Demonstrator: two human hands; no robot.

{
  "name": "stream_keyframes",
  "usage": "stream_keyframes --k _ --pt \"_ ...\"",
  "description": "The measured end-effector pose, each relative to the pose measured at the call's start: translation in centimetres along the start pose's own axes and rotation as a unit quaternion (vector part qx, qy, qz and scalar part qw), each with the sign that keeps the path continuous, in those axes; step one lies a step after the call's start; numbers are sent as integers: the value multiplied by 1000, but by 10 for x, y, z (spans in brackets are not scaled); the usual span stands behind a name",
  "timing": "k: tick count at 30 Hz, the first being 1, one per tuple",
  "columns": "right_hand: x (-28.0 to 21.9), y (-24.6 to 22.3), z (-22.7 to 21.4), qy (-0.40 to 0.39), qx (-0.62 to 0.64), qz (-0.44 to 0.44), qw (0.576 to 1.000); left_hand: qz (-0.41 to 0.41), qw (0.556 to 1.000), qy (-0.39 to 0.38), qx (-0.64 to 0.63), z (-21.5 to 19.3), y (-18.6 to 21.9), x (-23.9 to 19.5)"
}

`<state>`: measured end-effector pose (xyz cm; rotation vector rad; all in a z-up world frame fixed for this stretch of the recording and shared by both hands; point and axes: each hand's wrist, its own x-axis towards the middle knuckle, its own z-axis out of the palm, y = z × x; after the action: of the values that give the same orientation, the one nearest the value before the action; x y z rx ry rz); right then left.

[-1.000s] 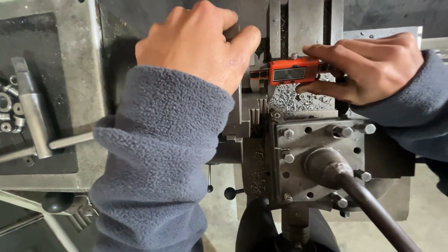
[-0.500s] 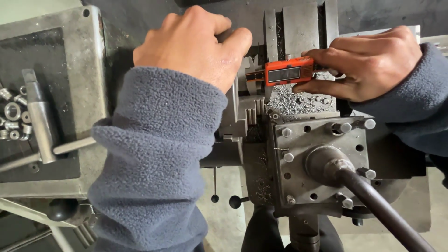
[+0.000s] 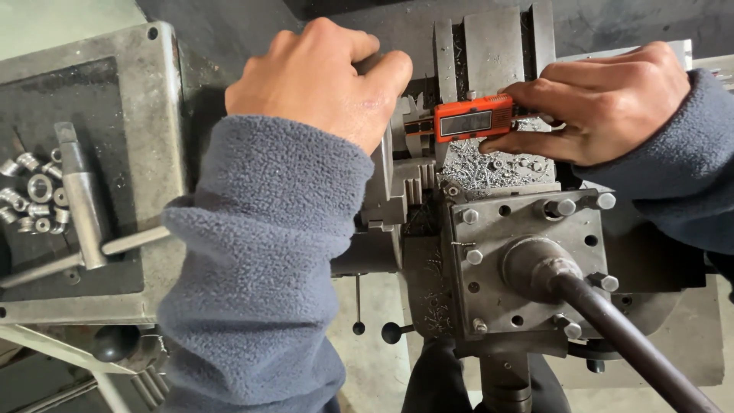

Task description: Using a metal lathe to machine and measure small metal components.

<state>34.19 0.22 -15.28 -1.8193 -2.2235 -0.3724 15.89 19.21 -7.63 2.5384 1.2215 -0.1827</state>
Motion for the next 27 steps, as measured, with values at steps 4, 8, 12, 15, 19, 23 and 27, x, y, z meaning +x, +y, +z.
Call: stream_keyframes --k 4,8,12,15,19,23,27 --pt "1 0 -2 5 -2 10 1000 10 1000 24 -7 2 -1 2" --pt "0 0 -1 8 1 3 1000 -5 1000 10 -15 0 1 0" --pt "0 0 -2 -1 -14 6 1000 -11 1000 8 -14 -3 2 -1" --pt "-1 0 0 -1 -2 12 1000 -2 1000 22 -20 2 -1 0" --pt "-2 0 1 -14 -18 14 1000 10 999 38 -24 1 -1 0" --pt "1 -3 -3 1 -4 12 1000 -11 1000 1 -19 -2 1 0" --pt "2 -3 -30 22 20 30 999 -15 1000 4 -16 -13 7 -10"
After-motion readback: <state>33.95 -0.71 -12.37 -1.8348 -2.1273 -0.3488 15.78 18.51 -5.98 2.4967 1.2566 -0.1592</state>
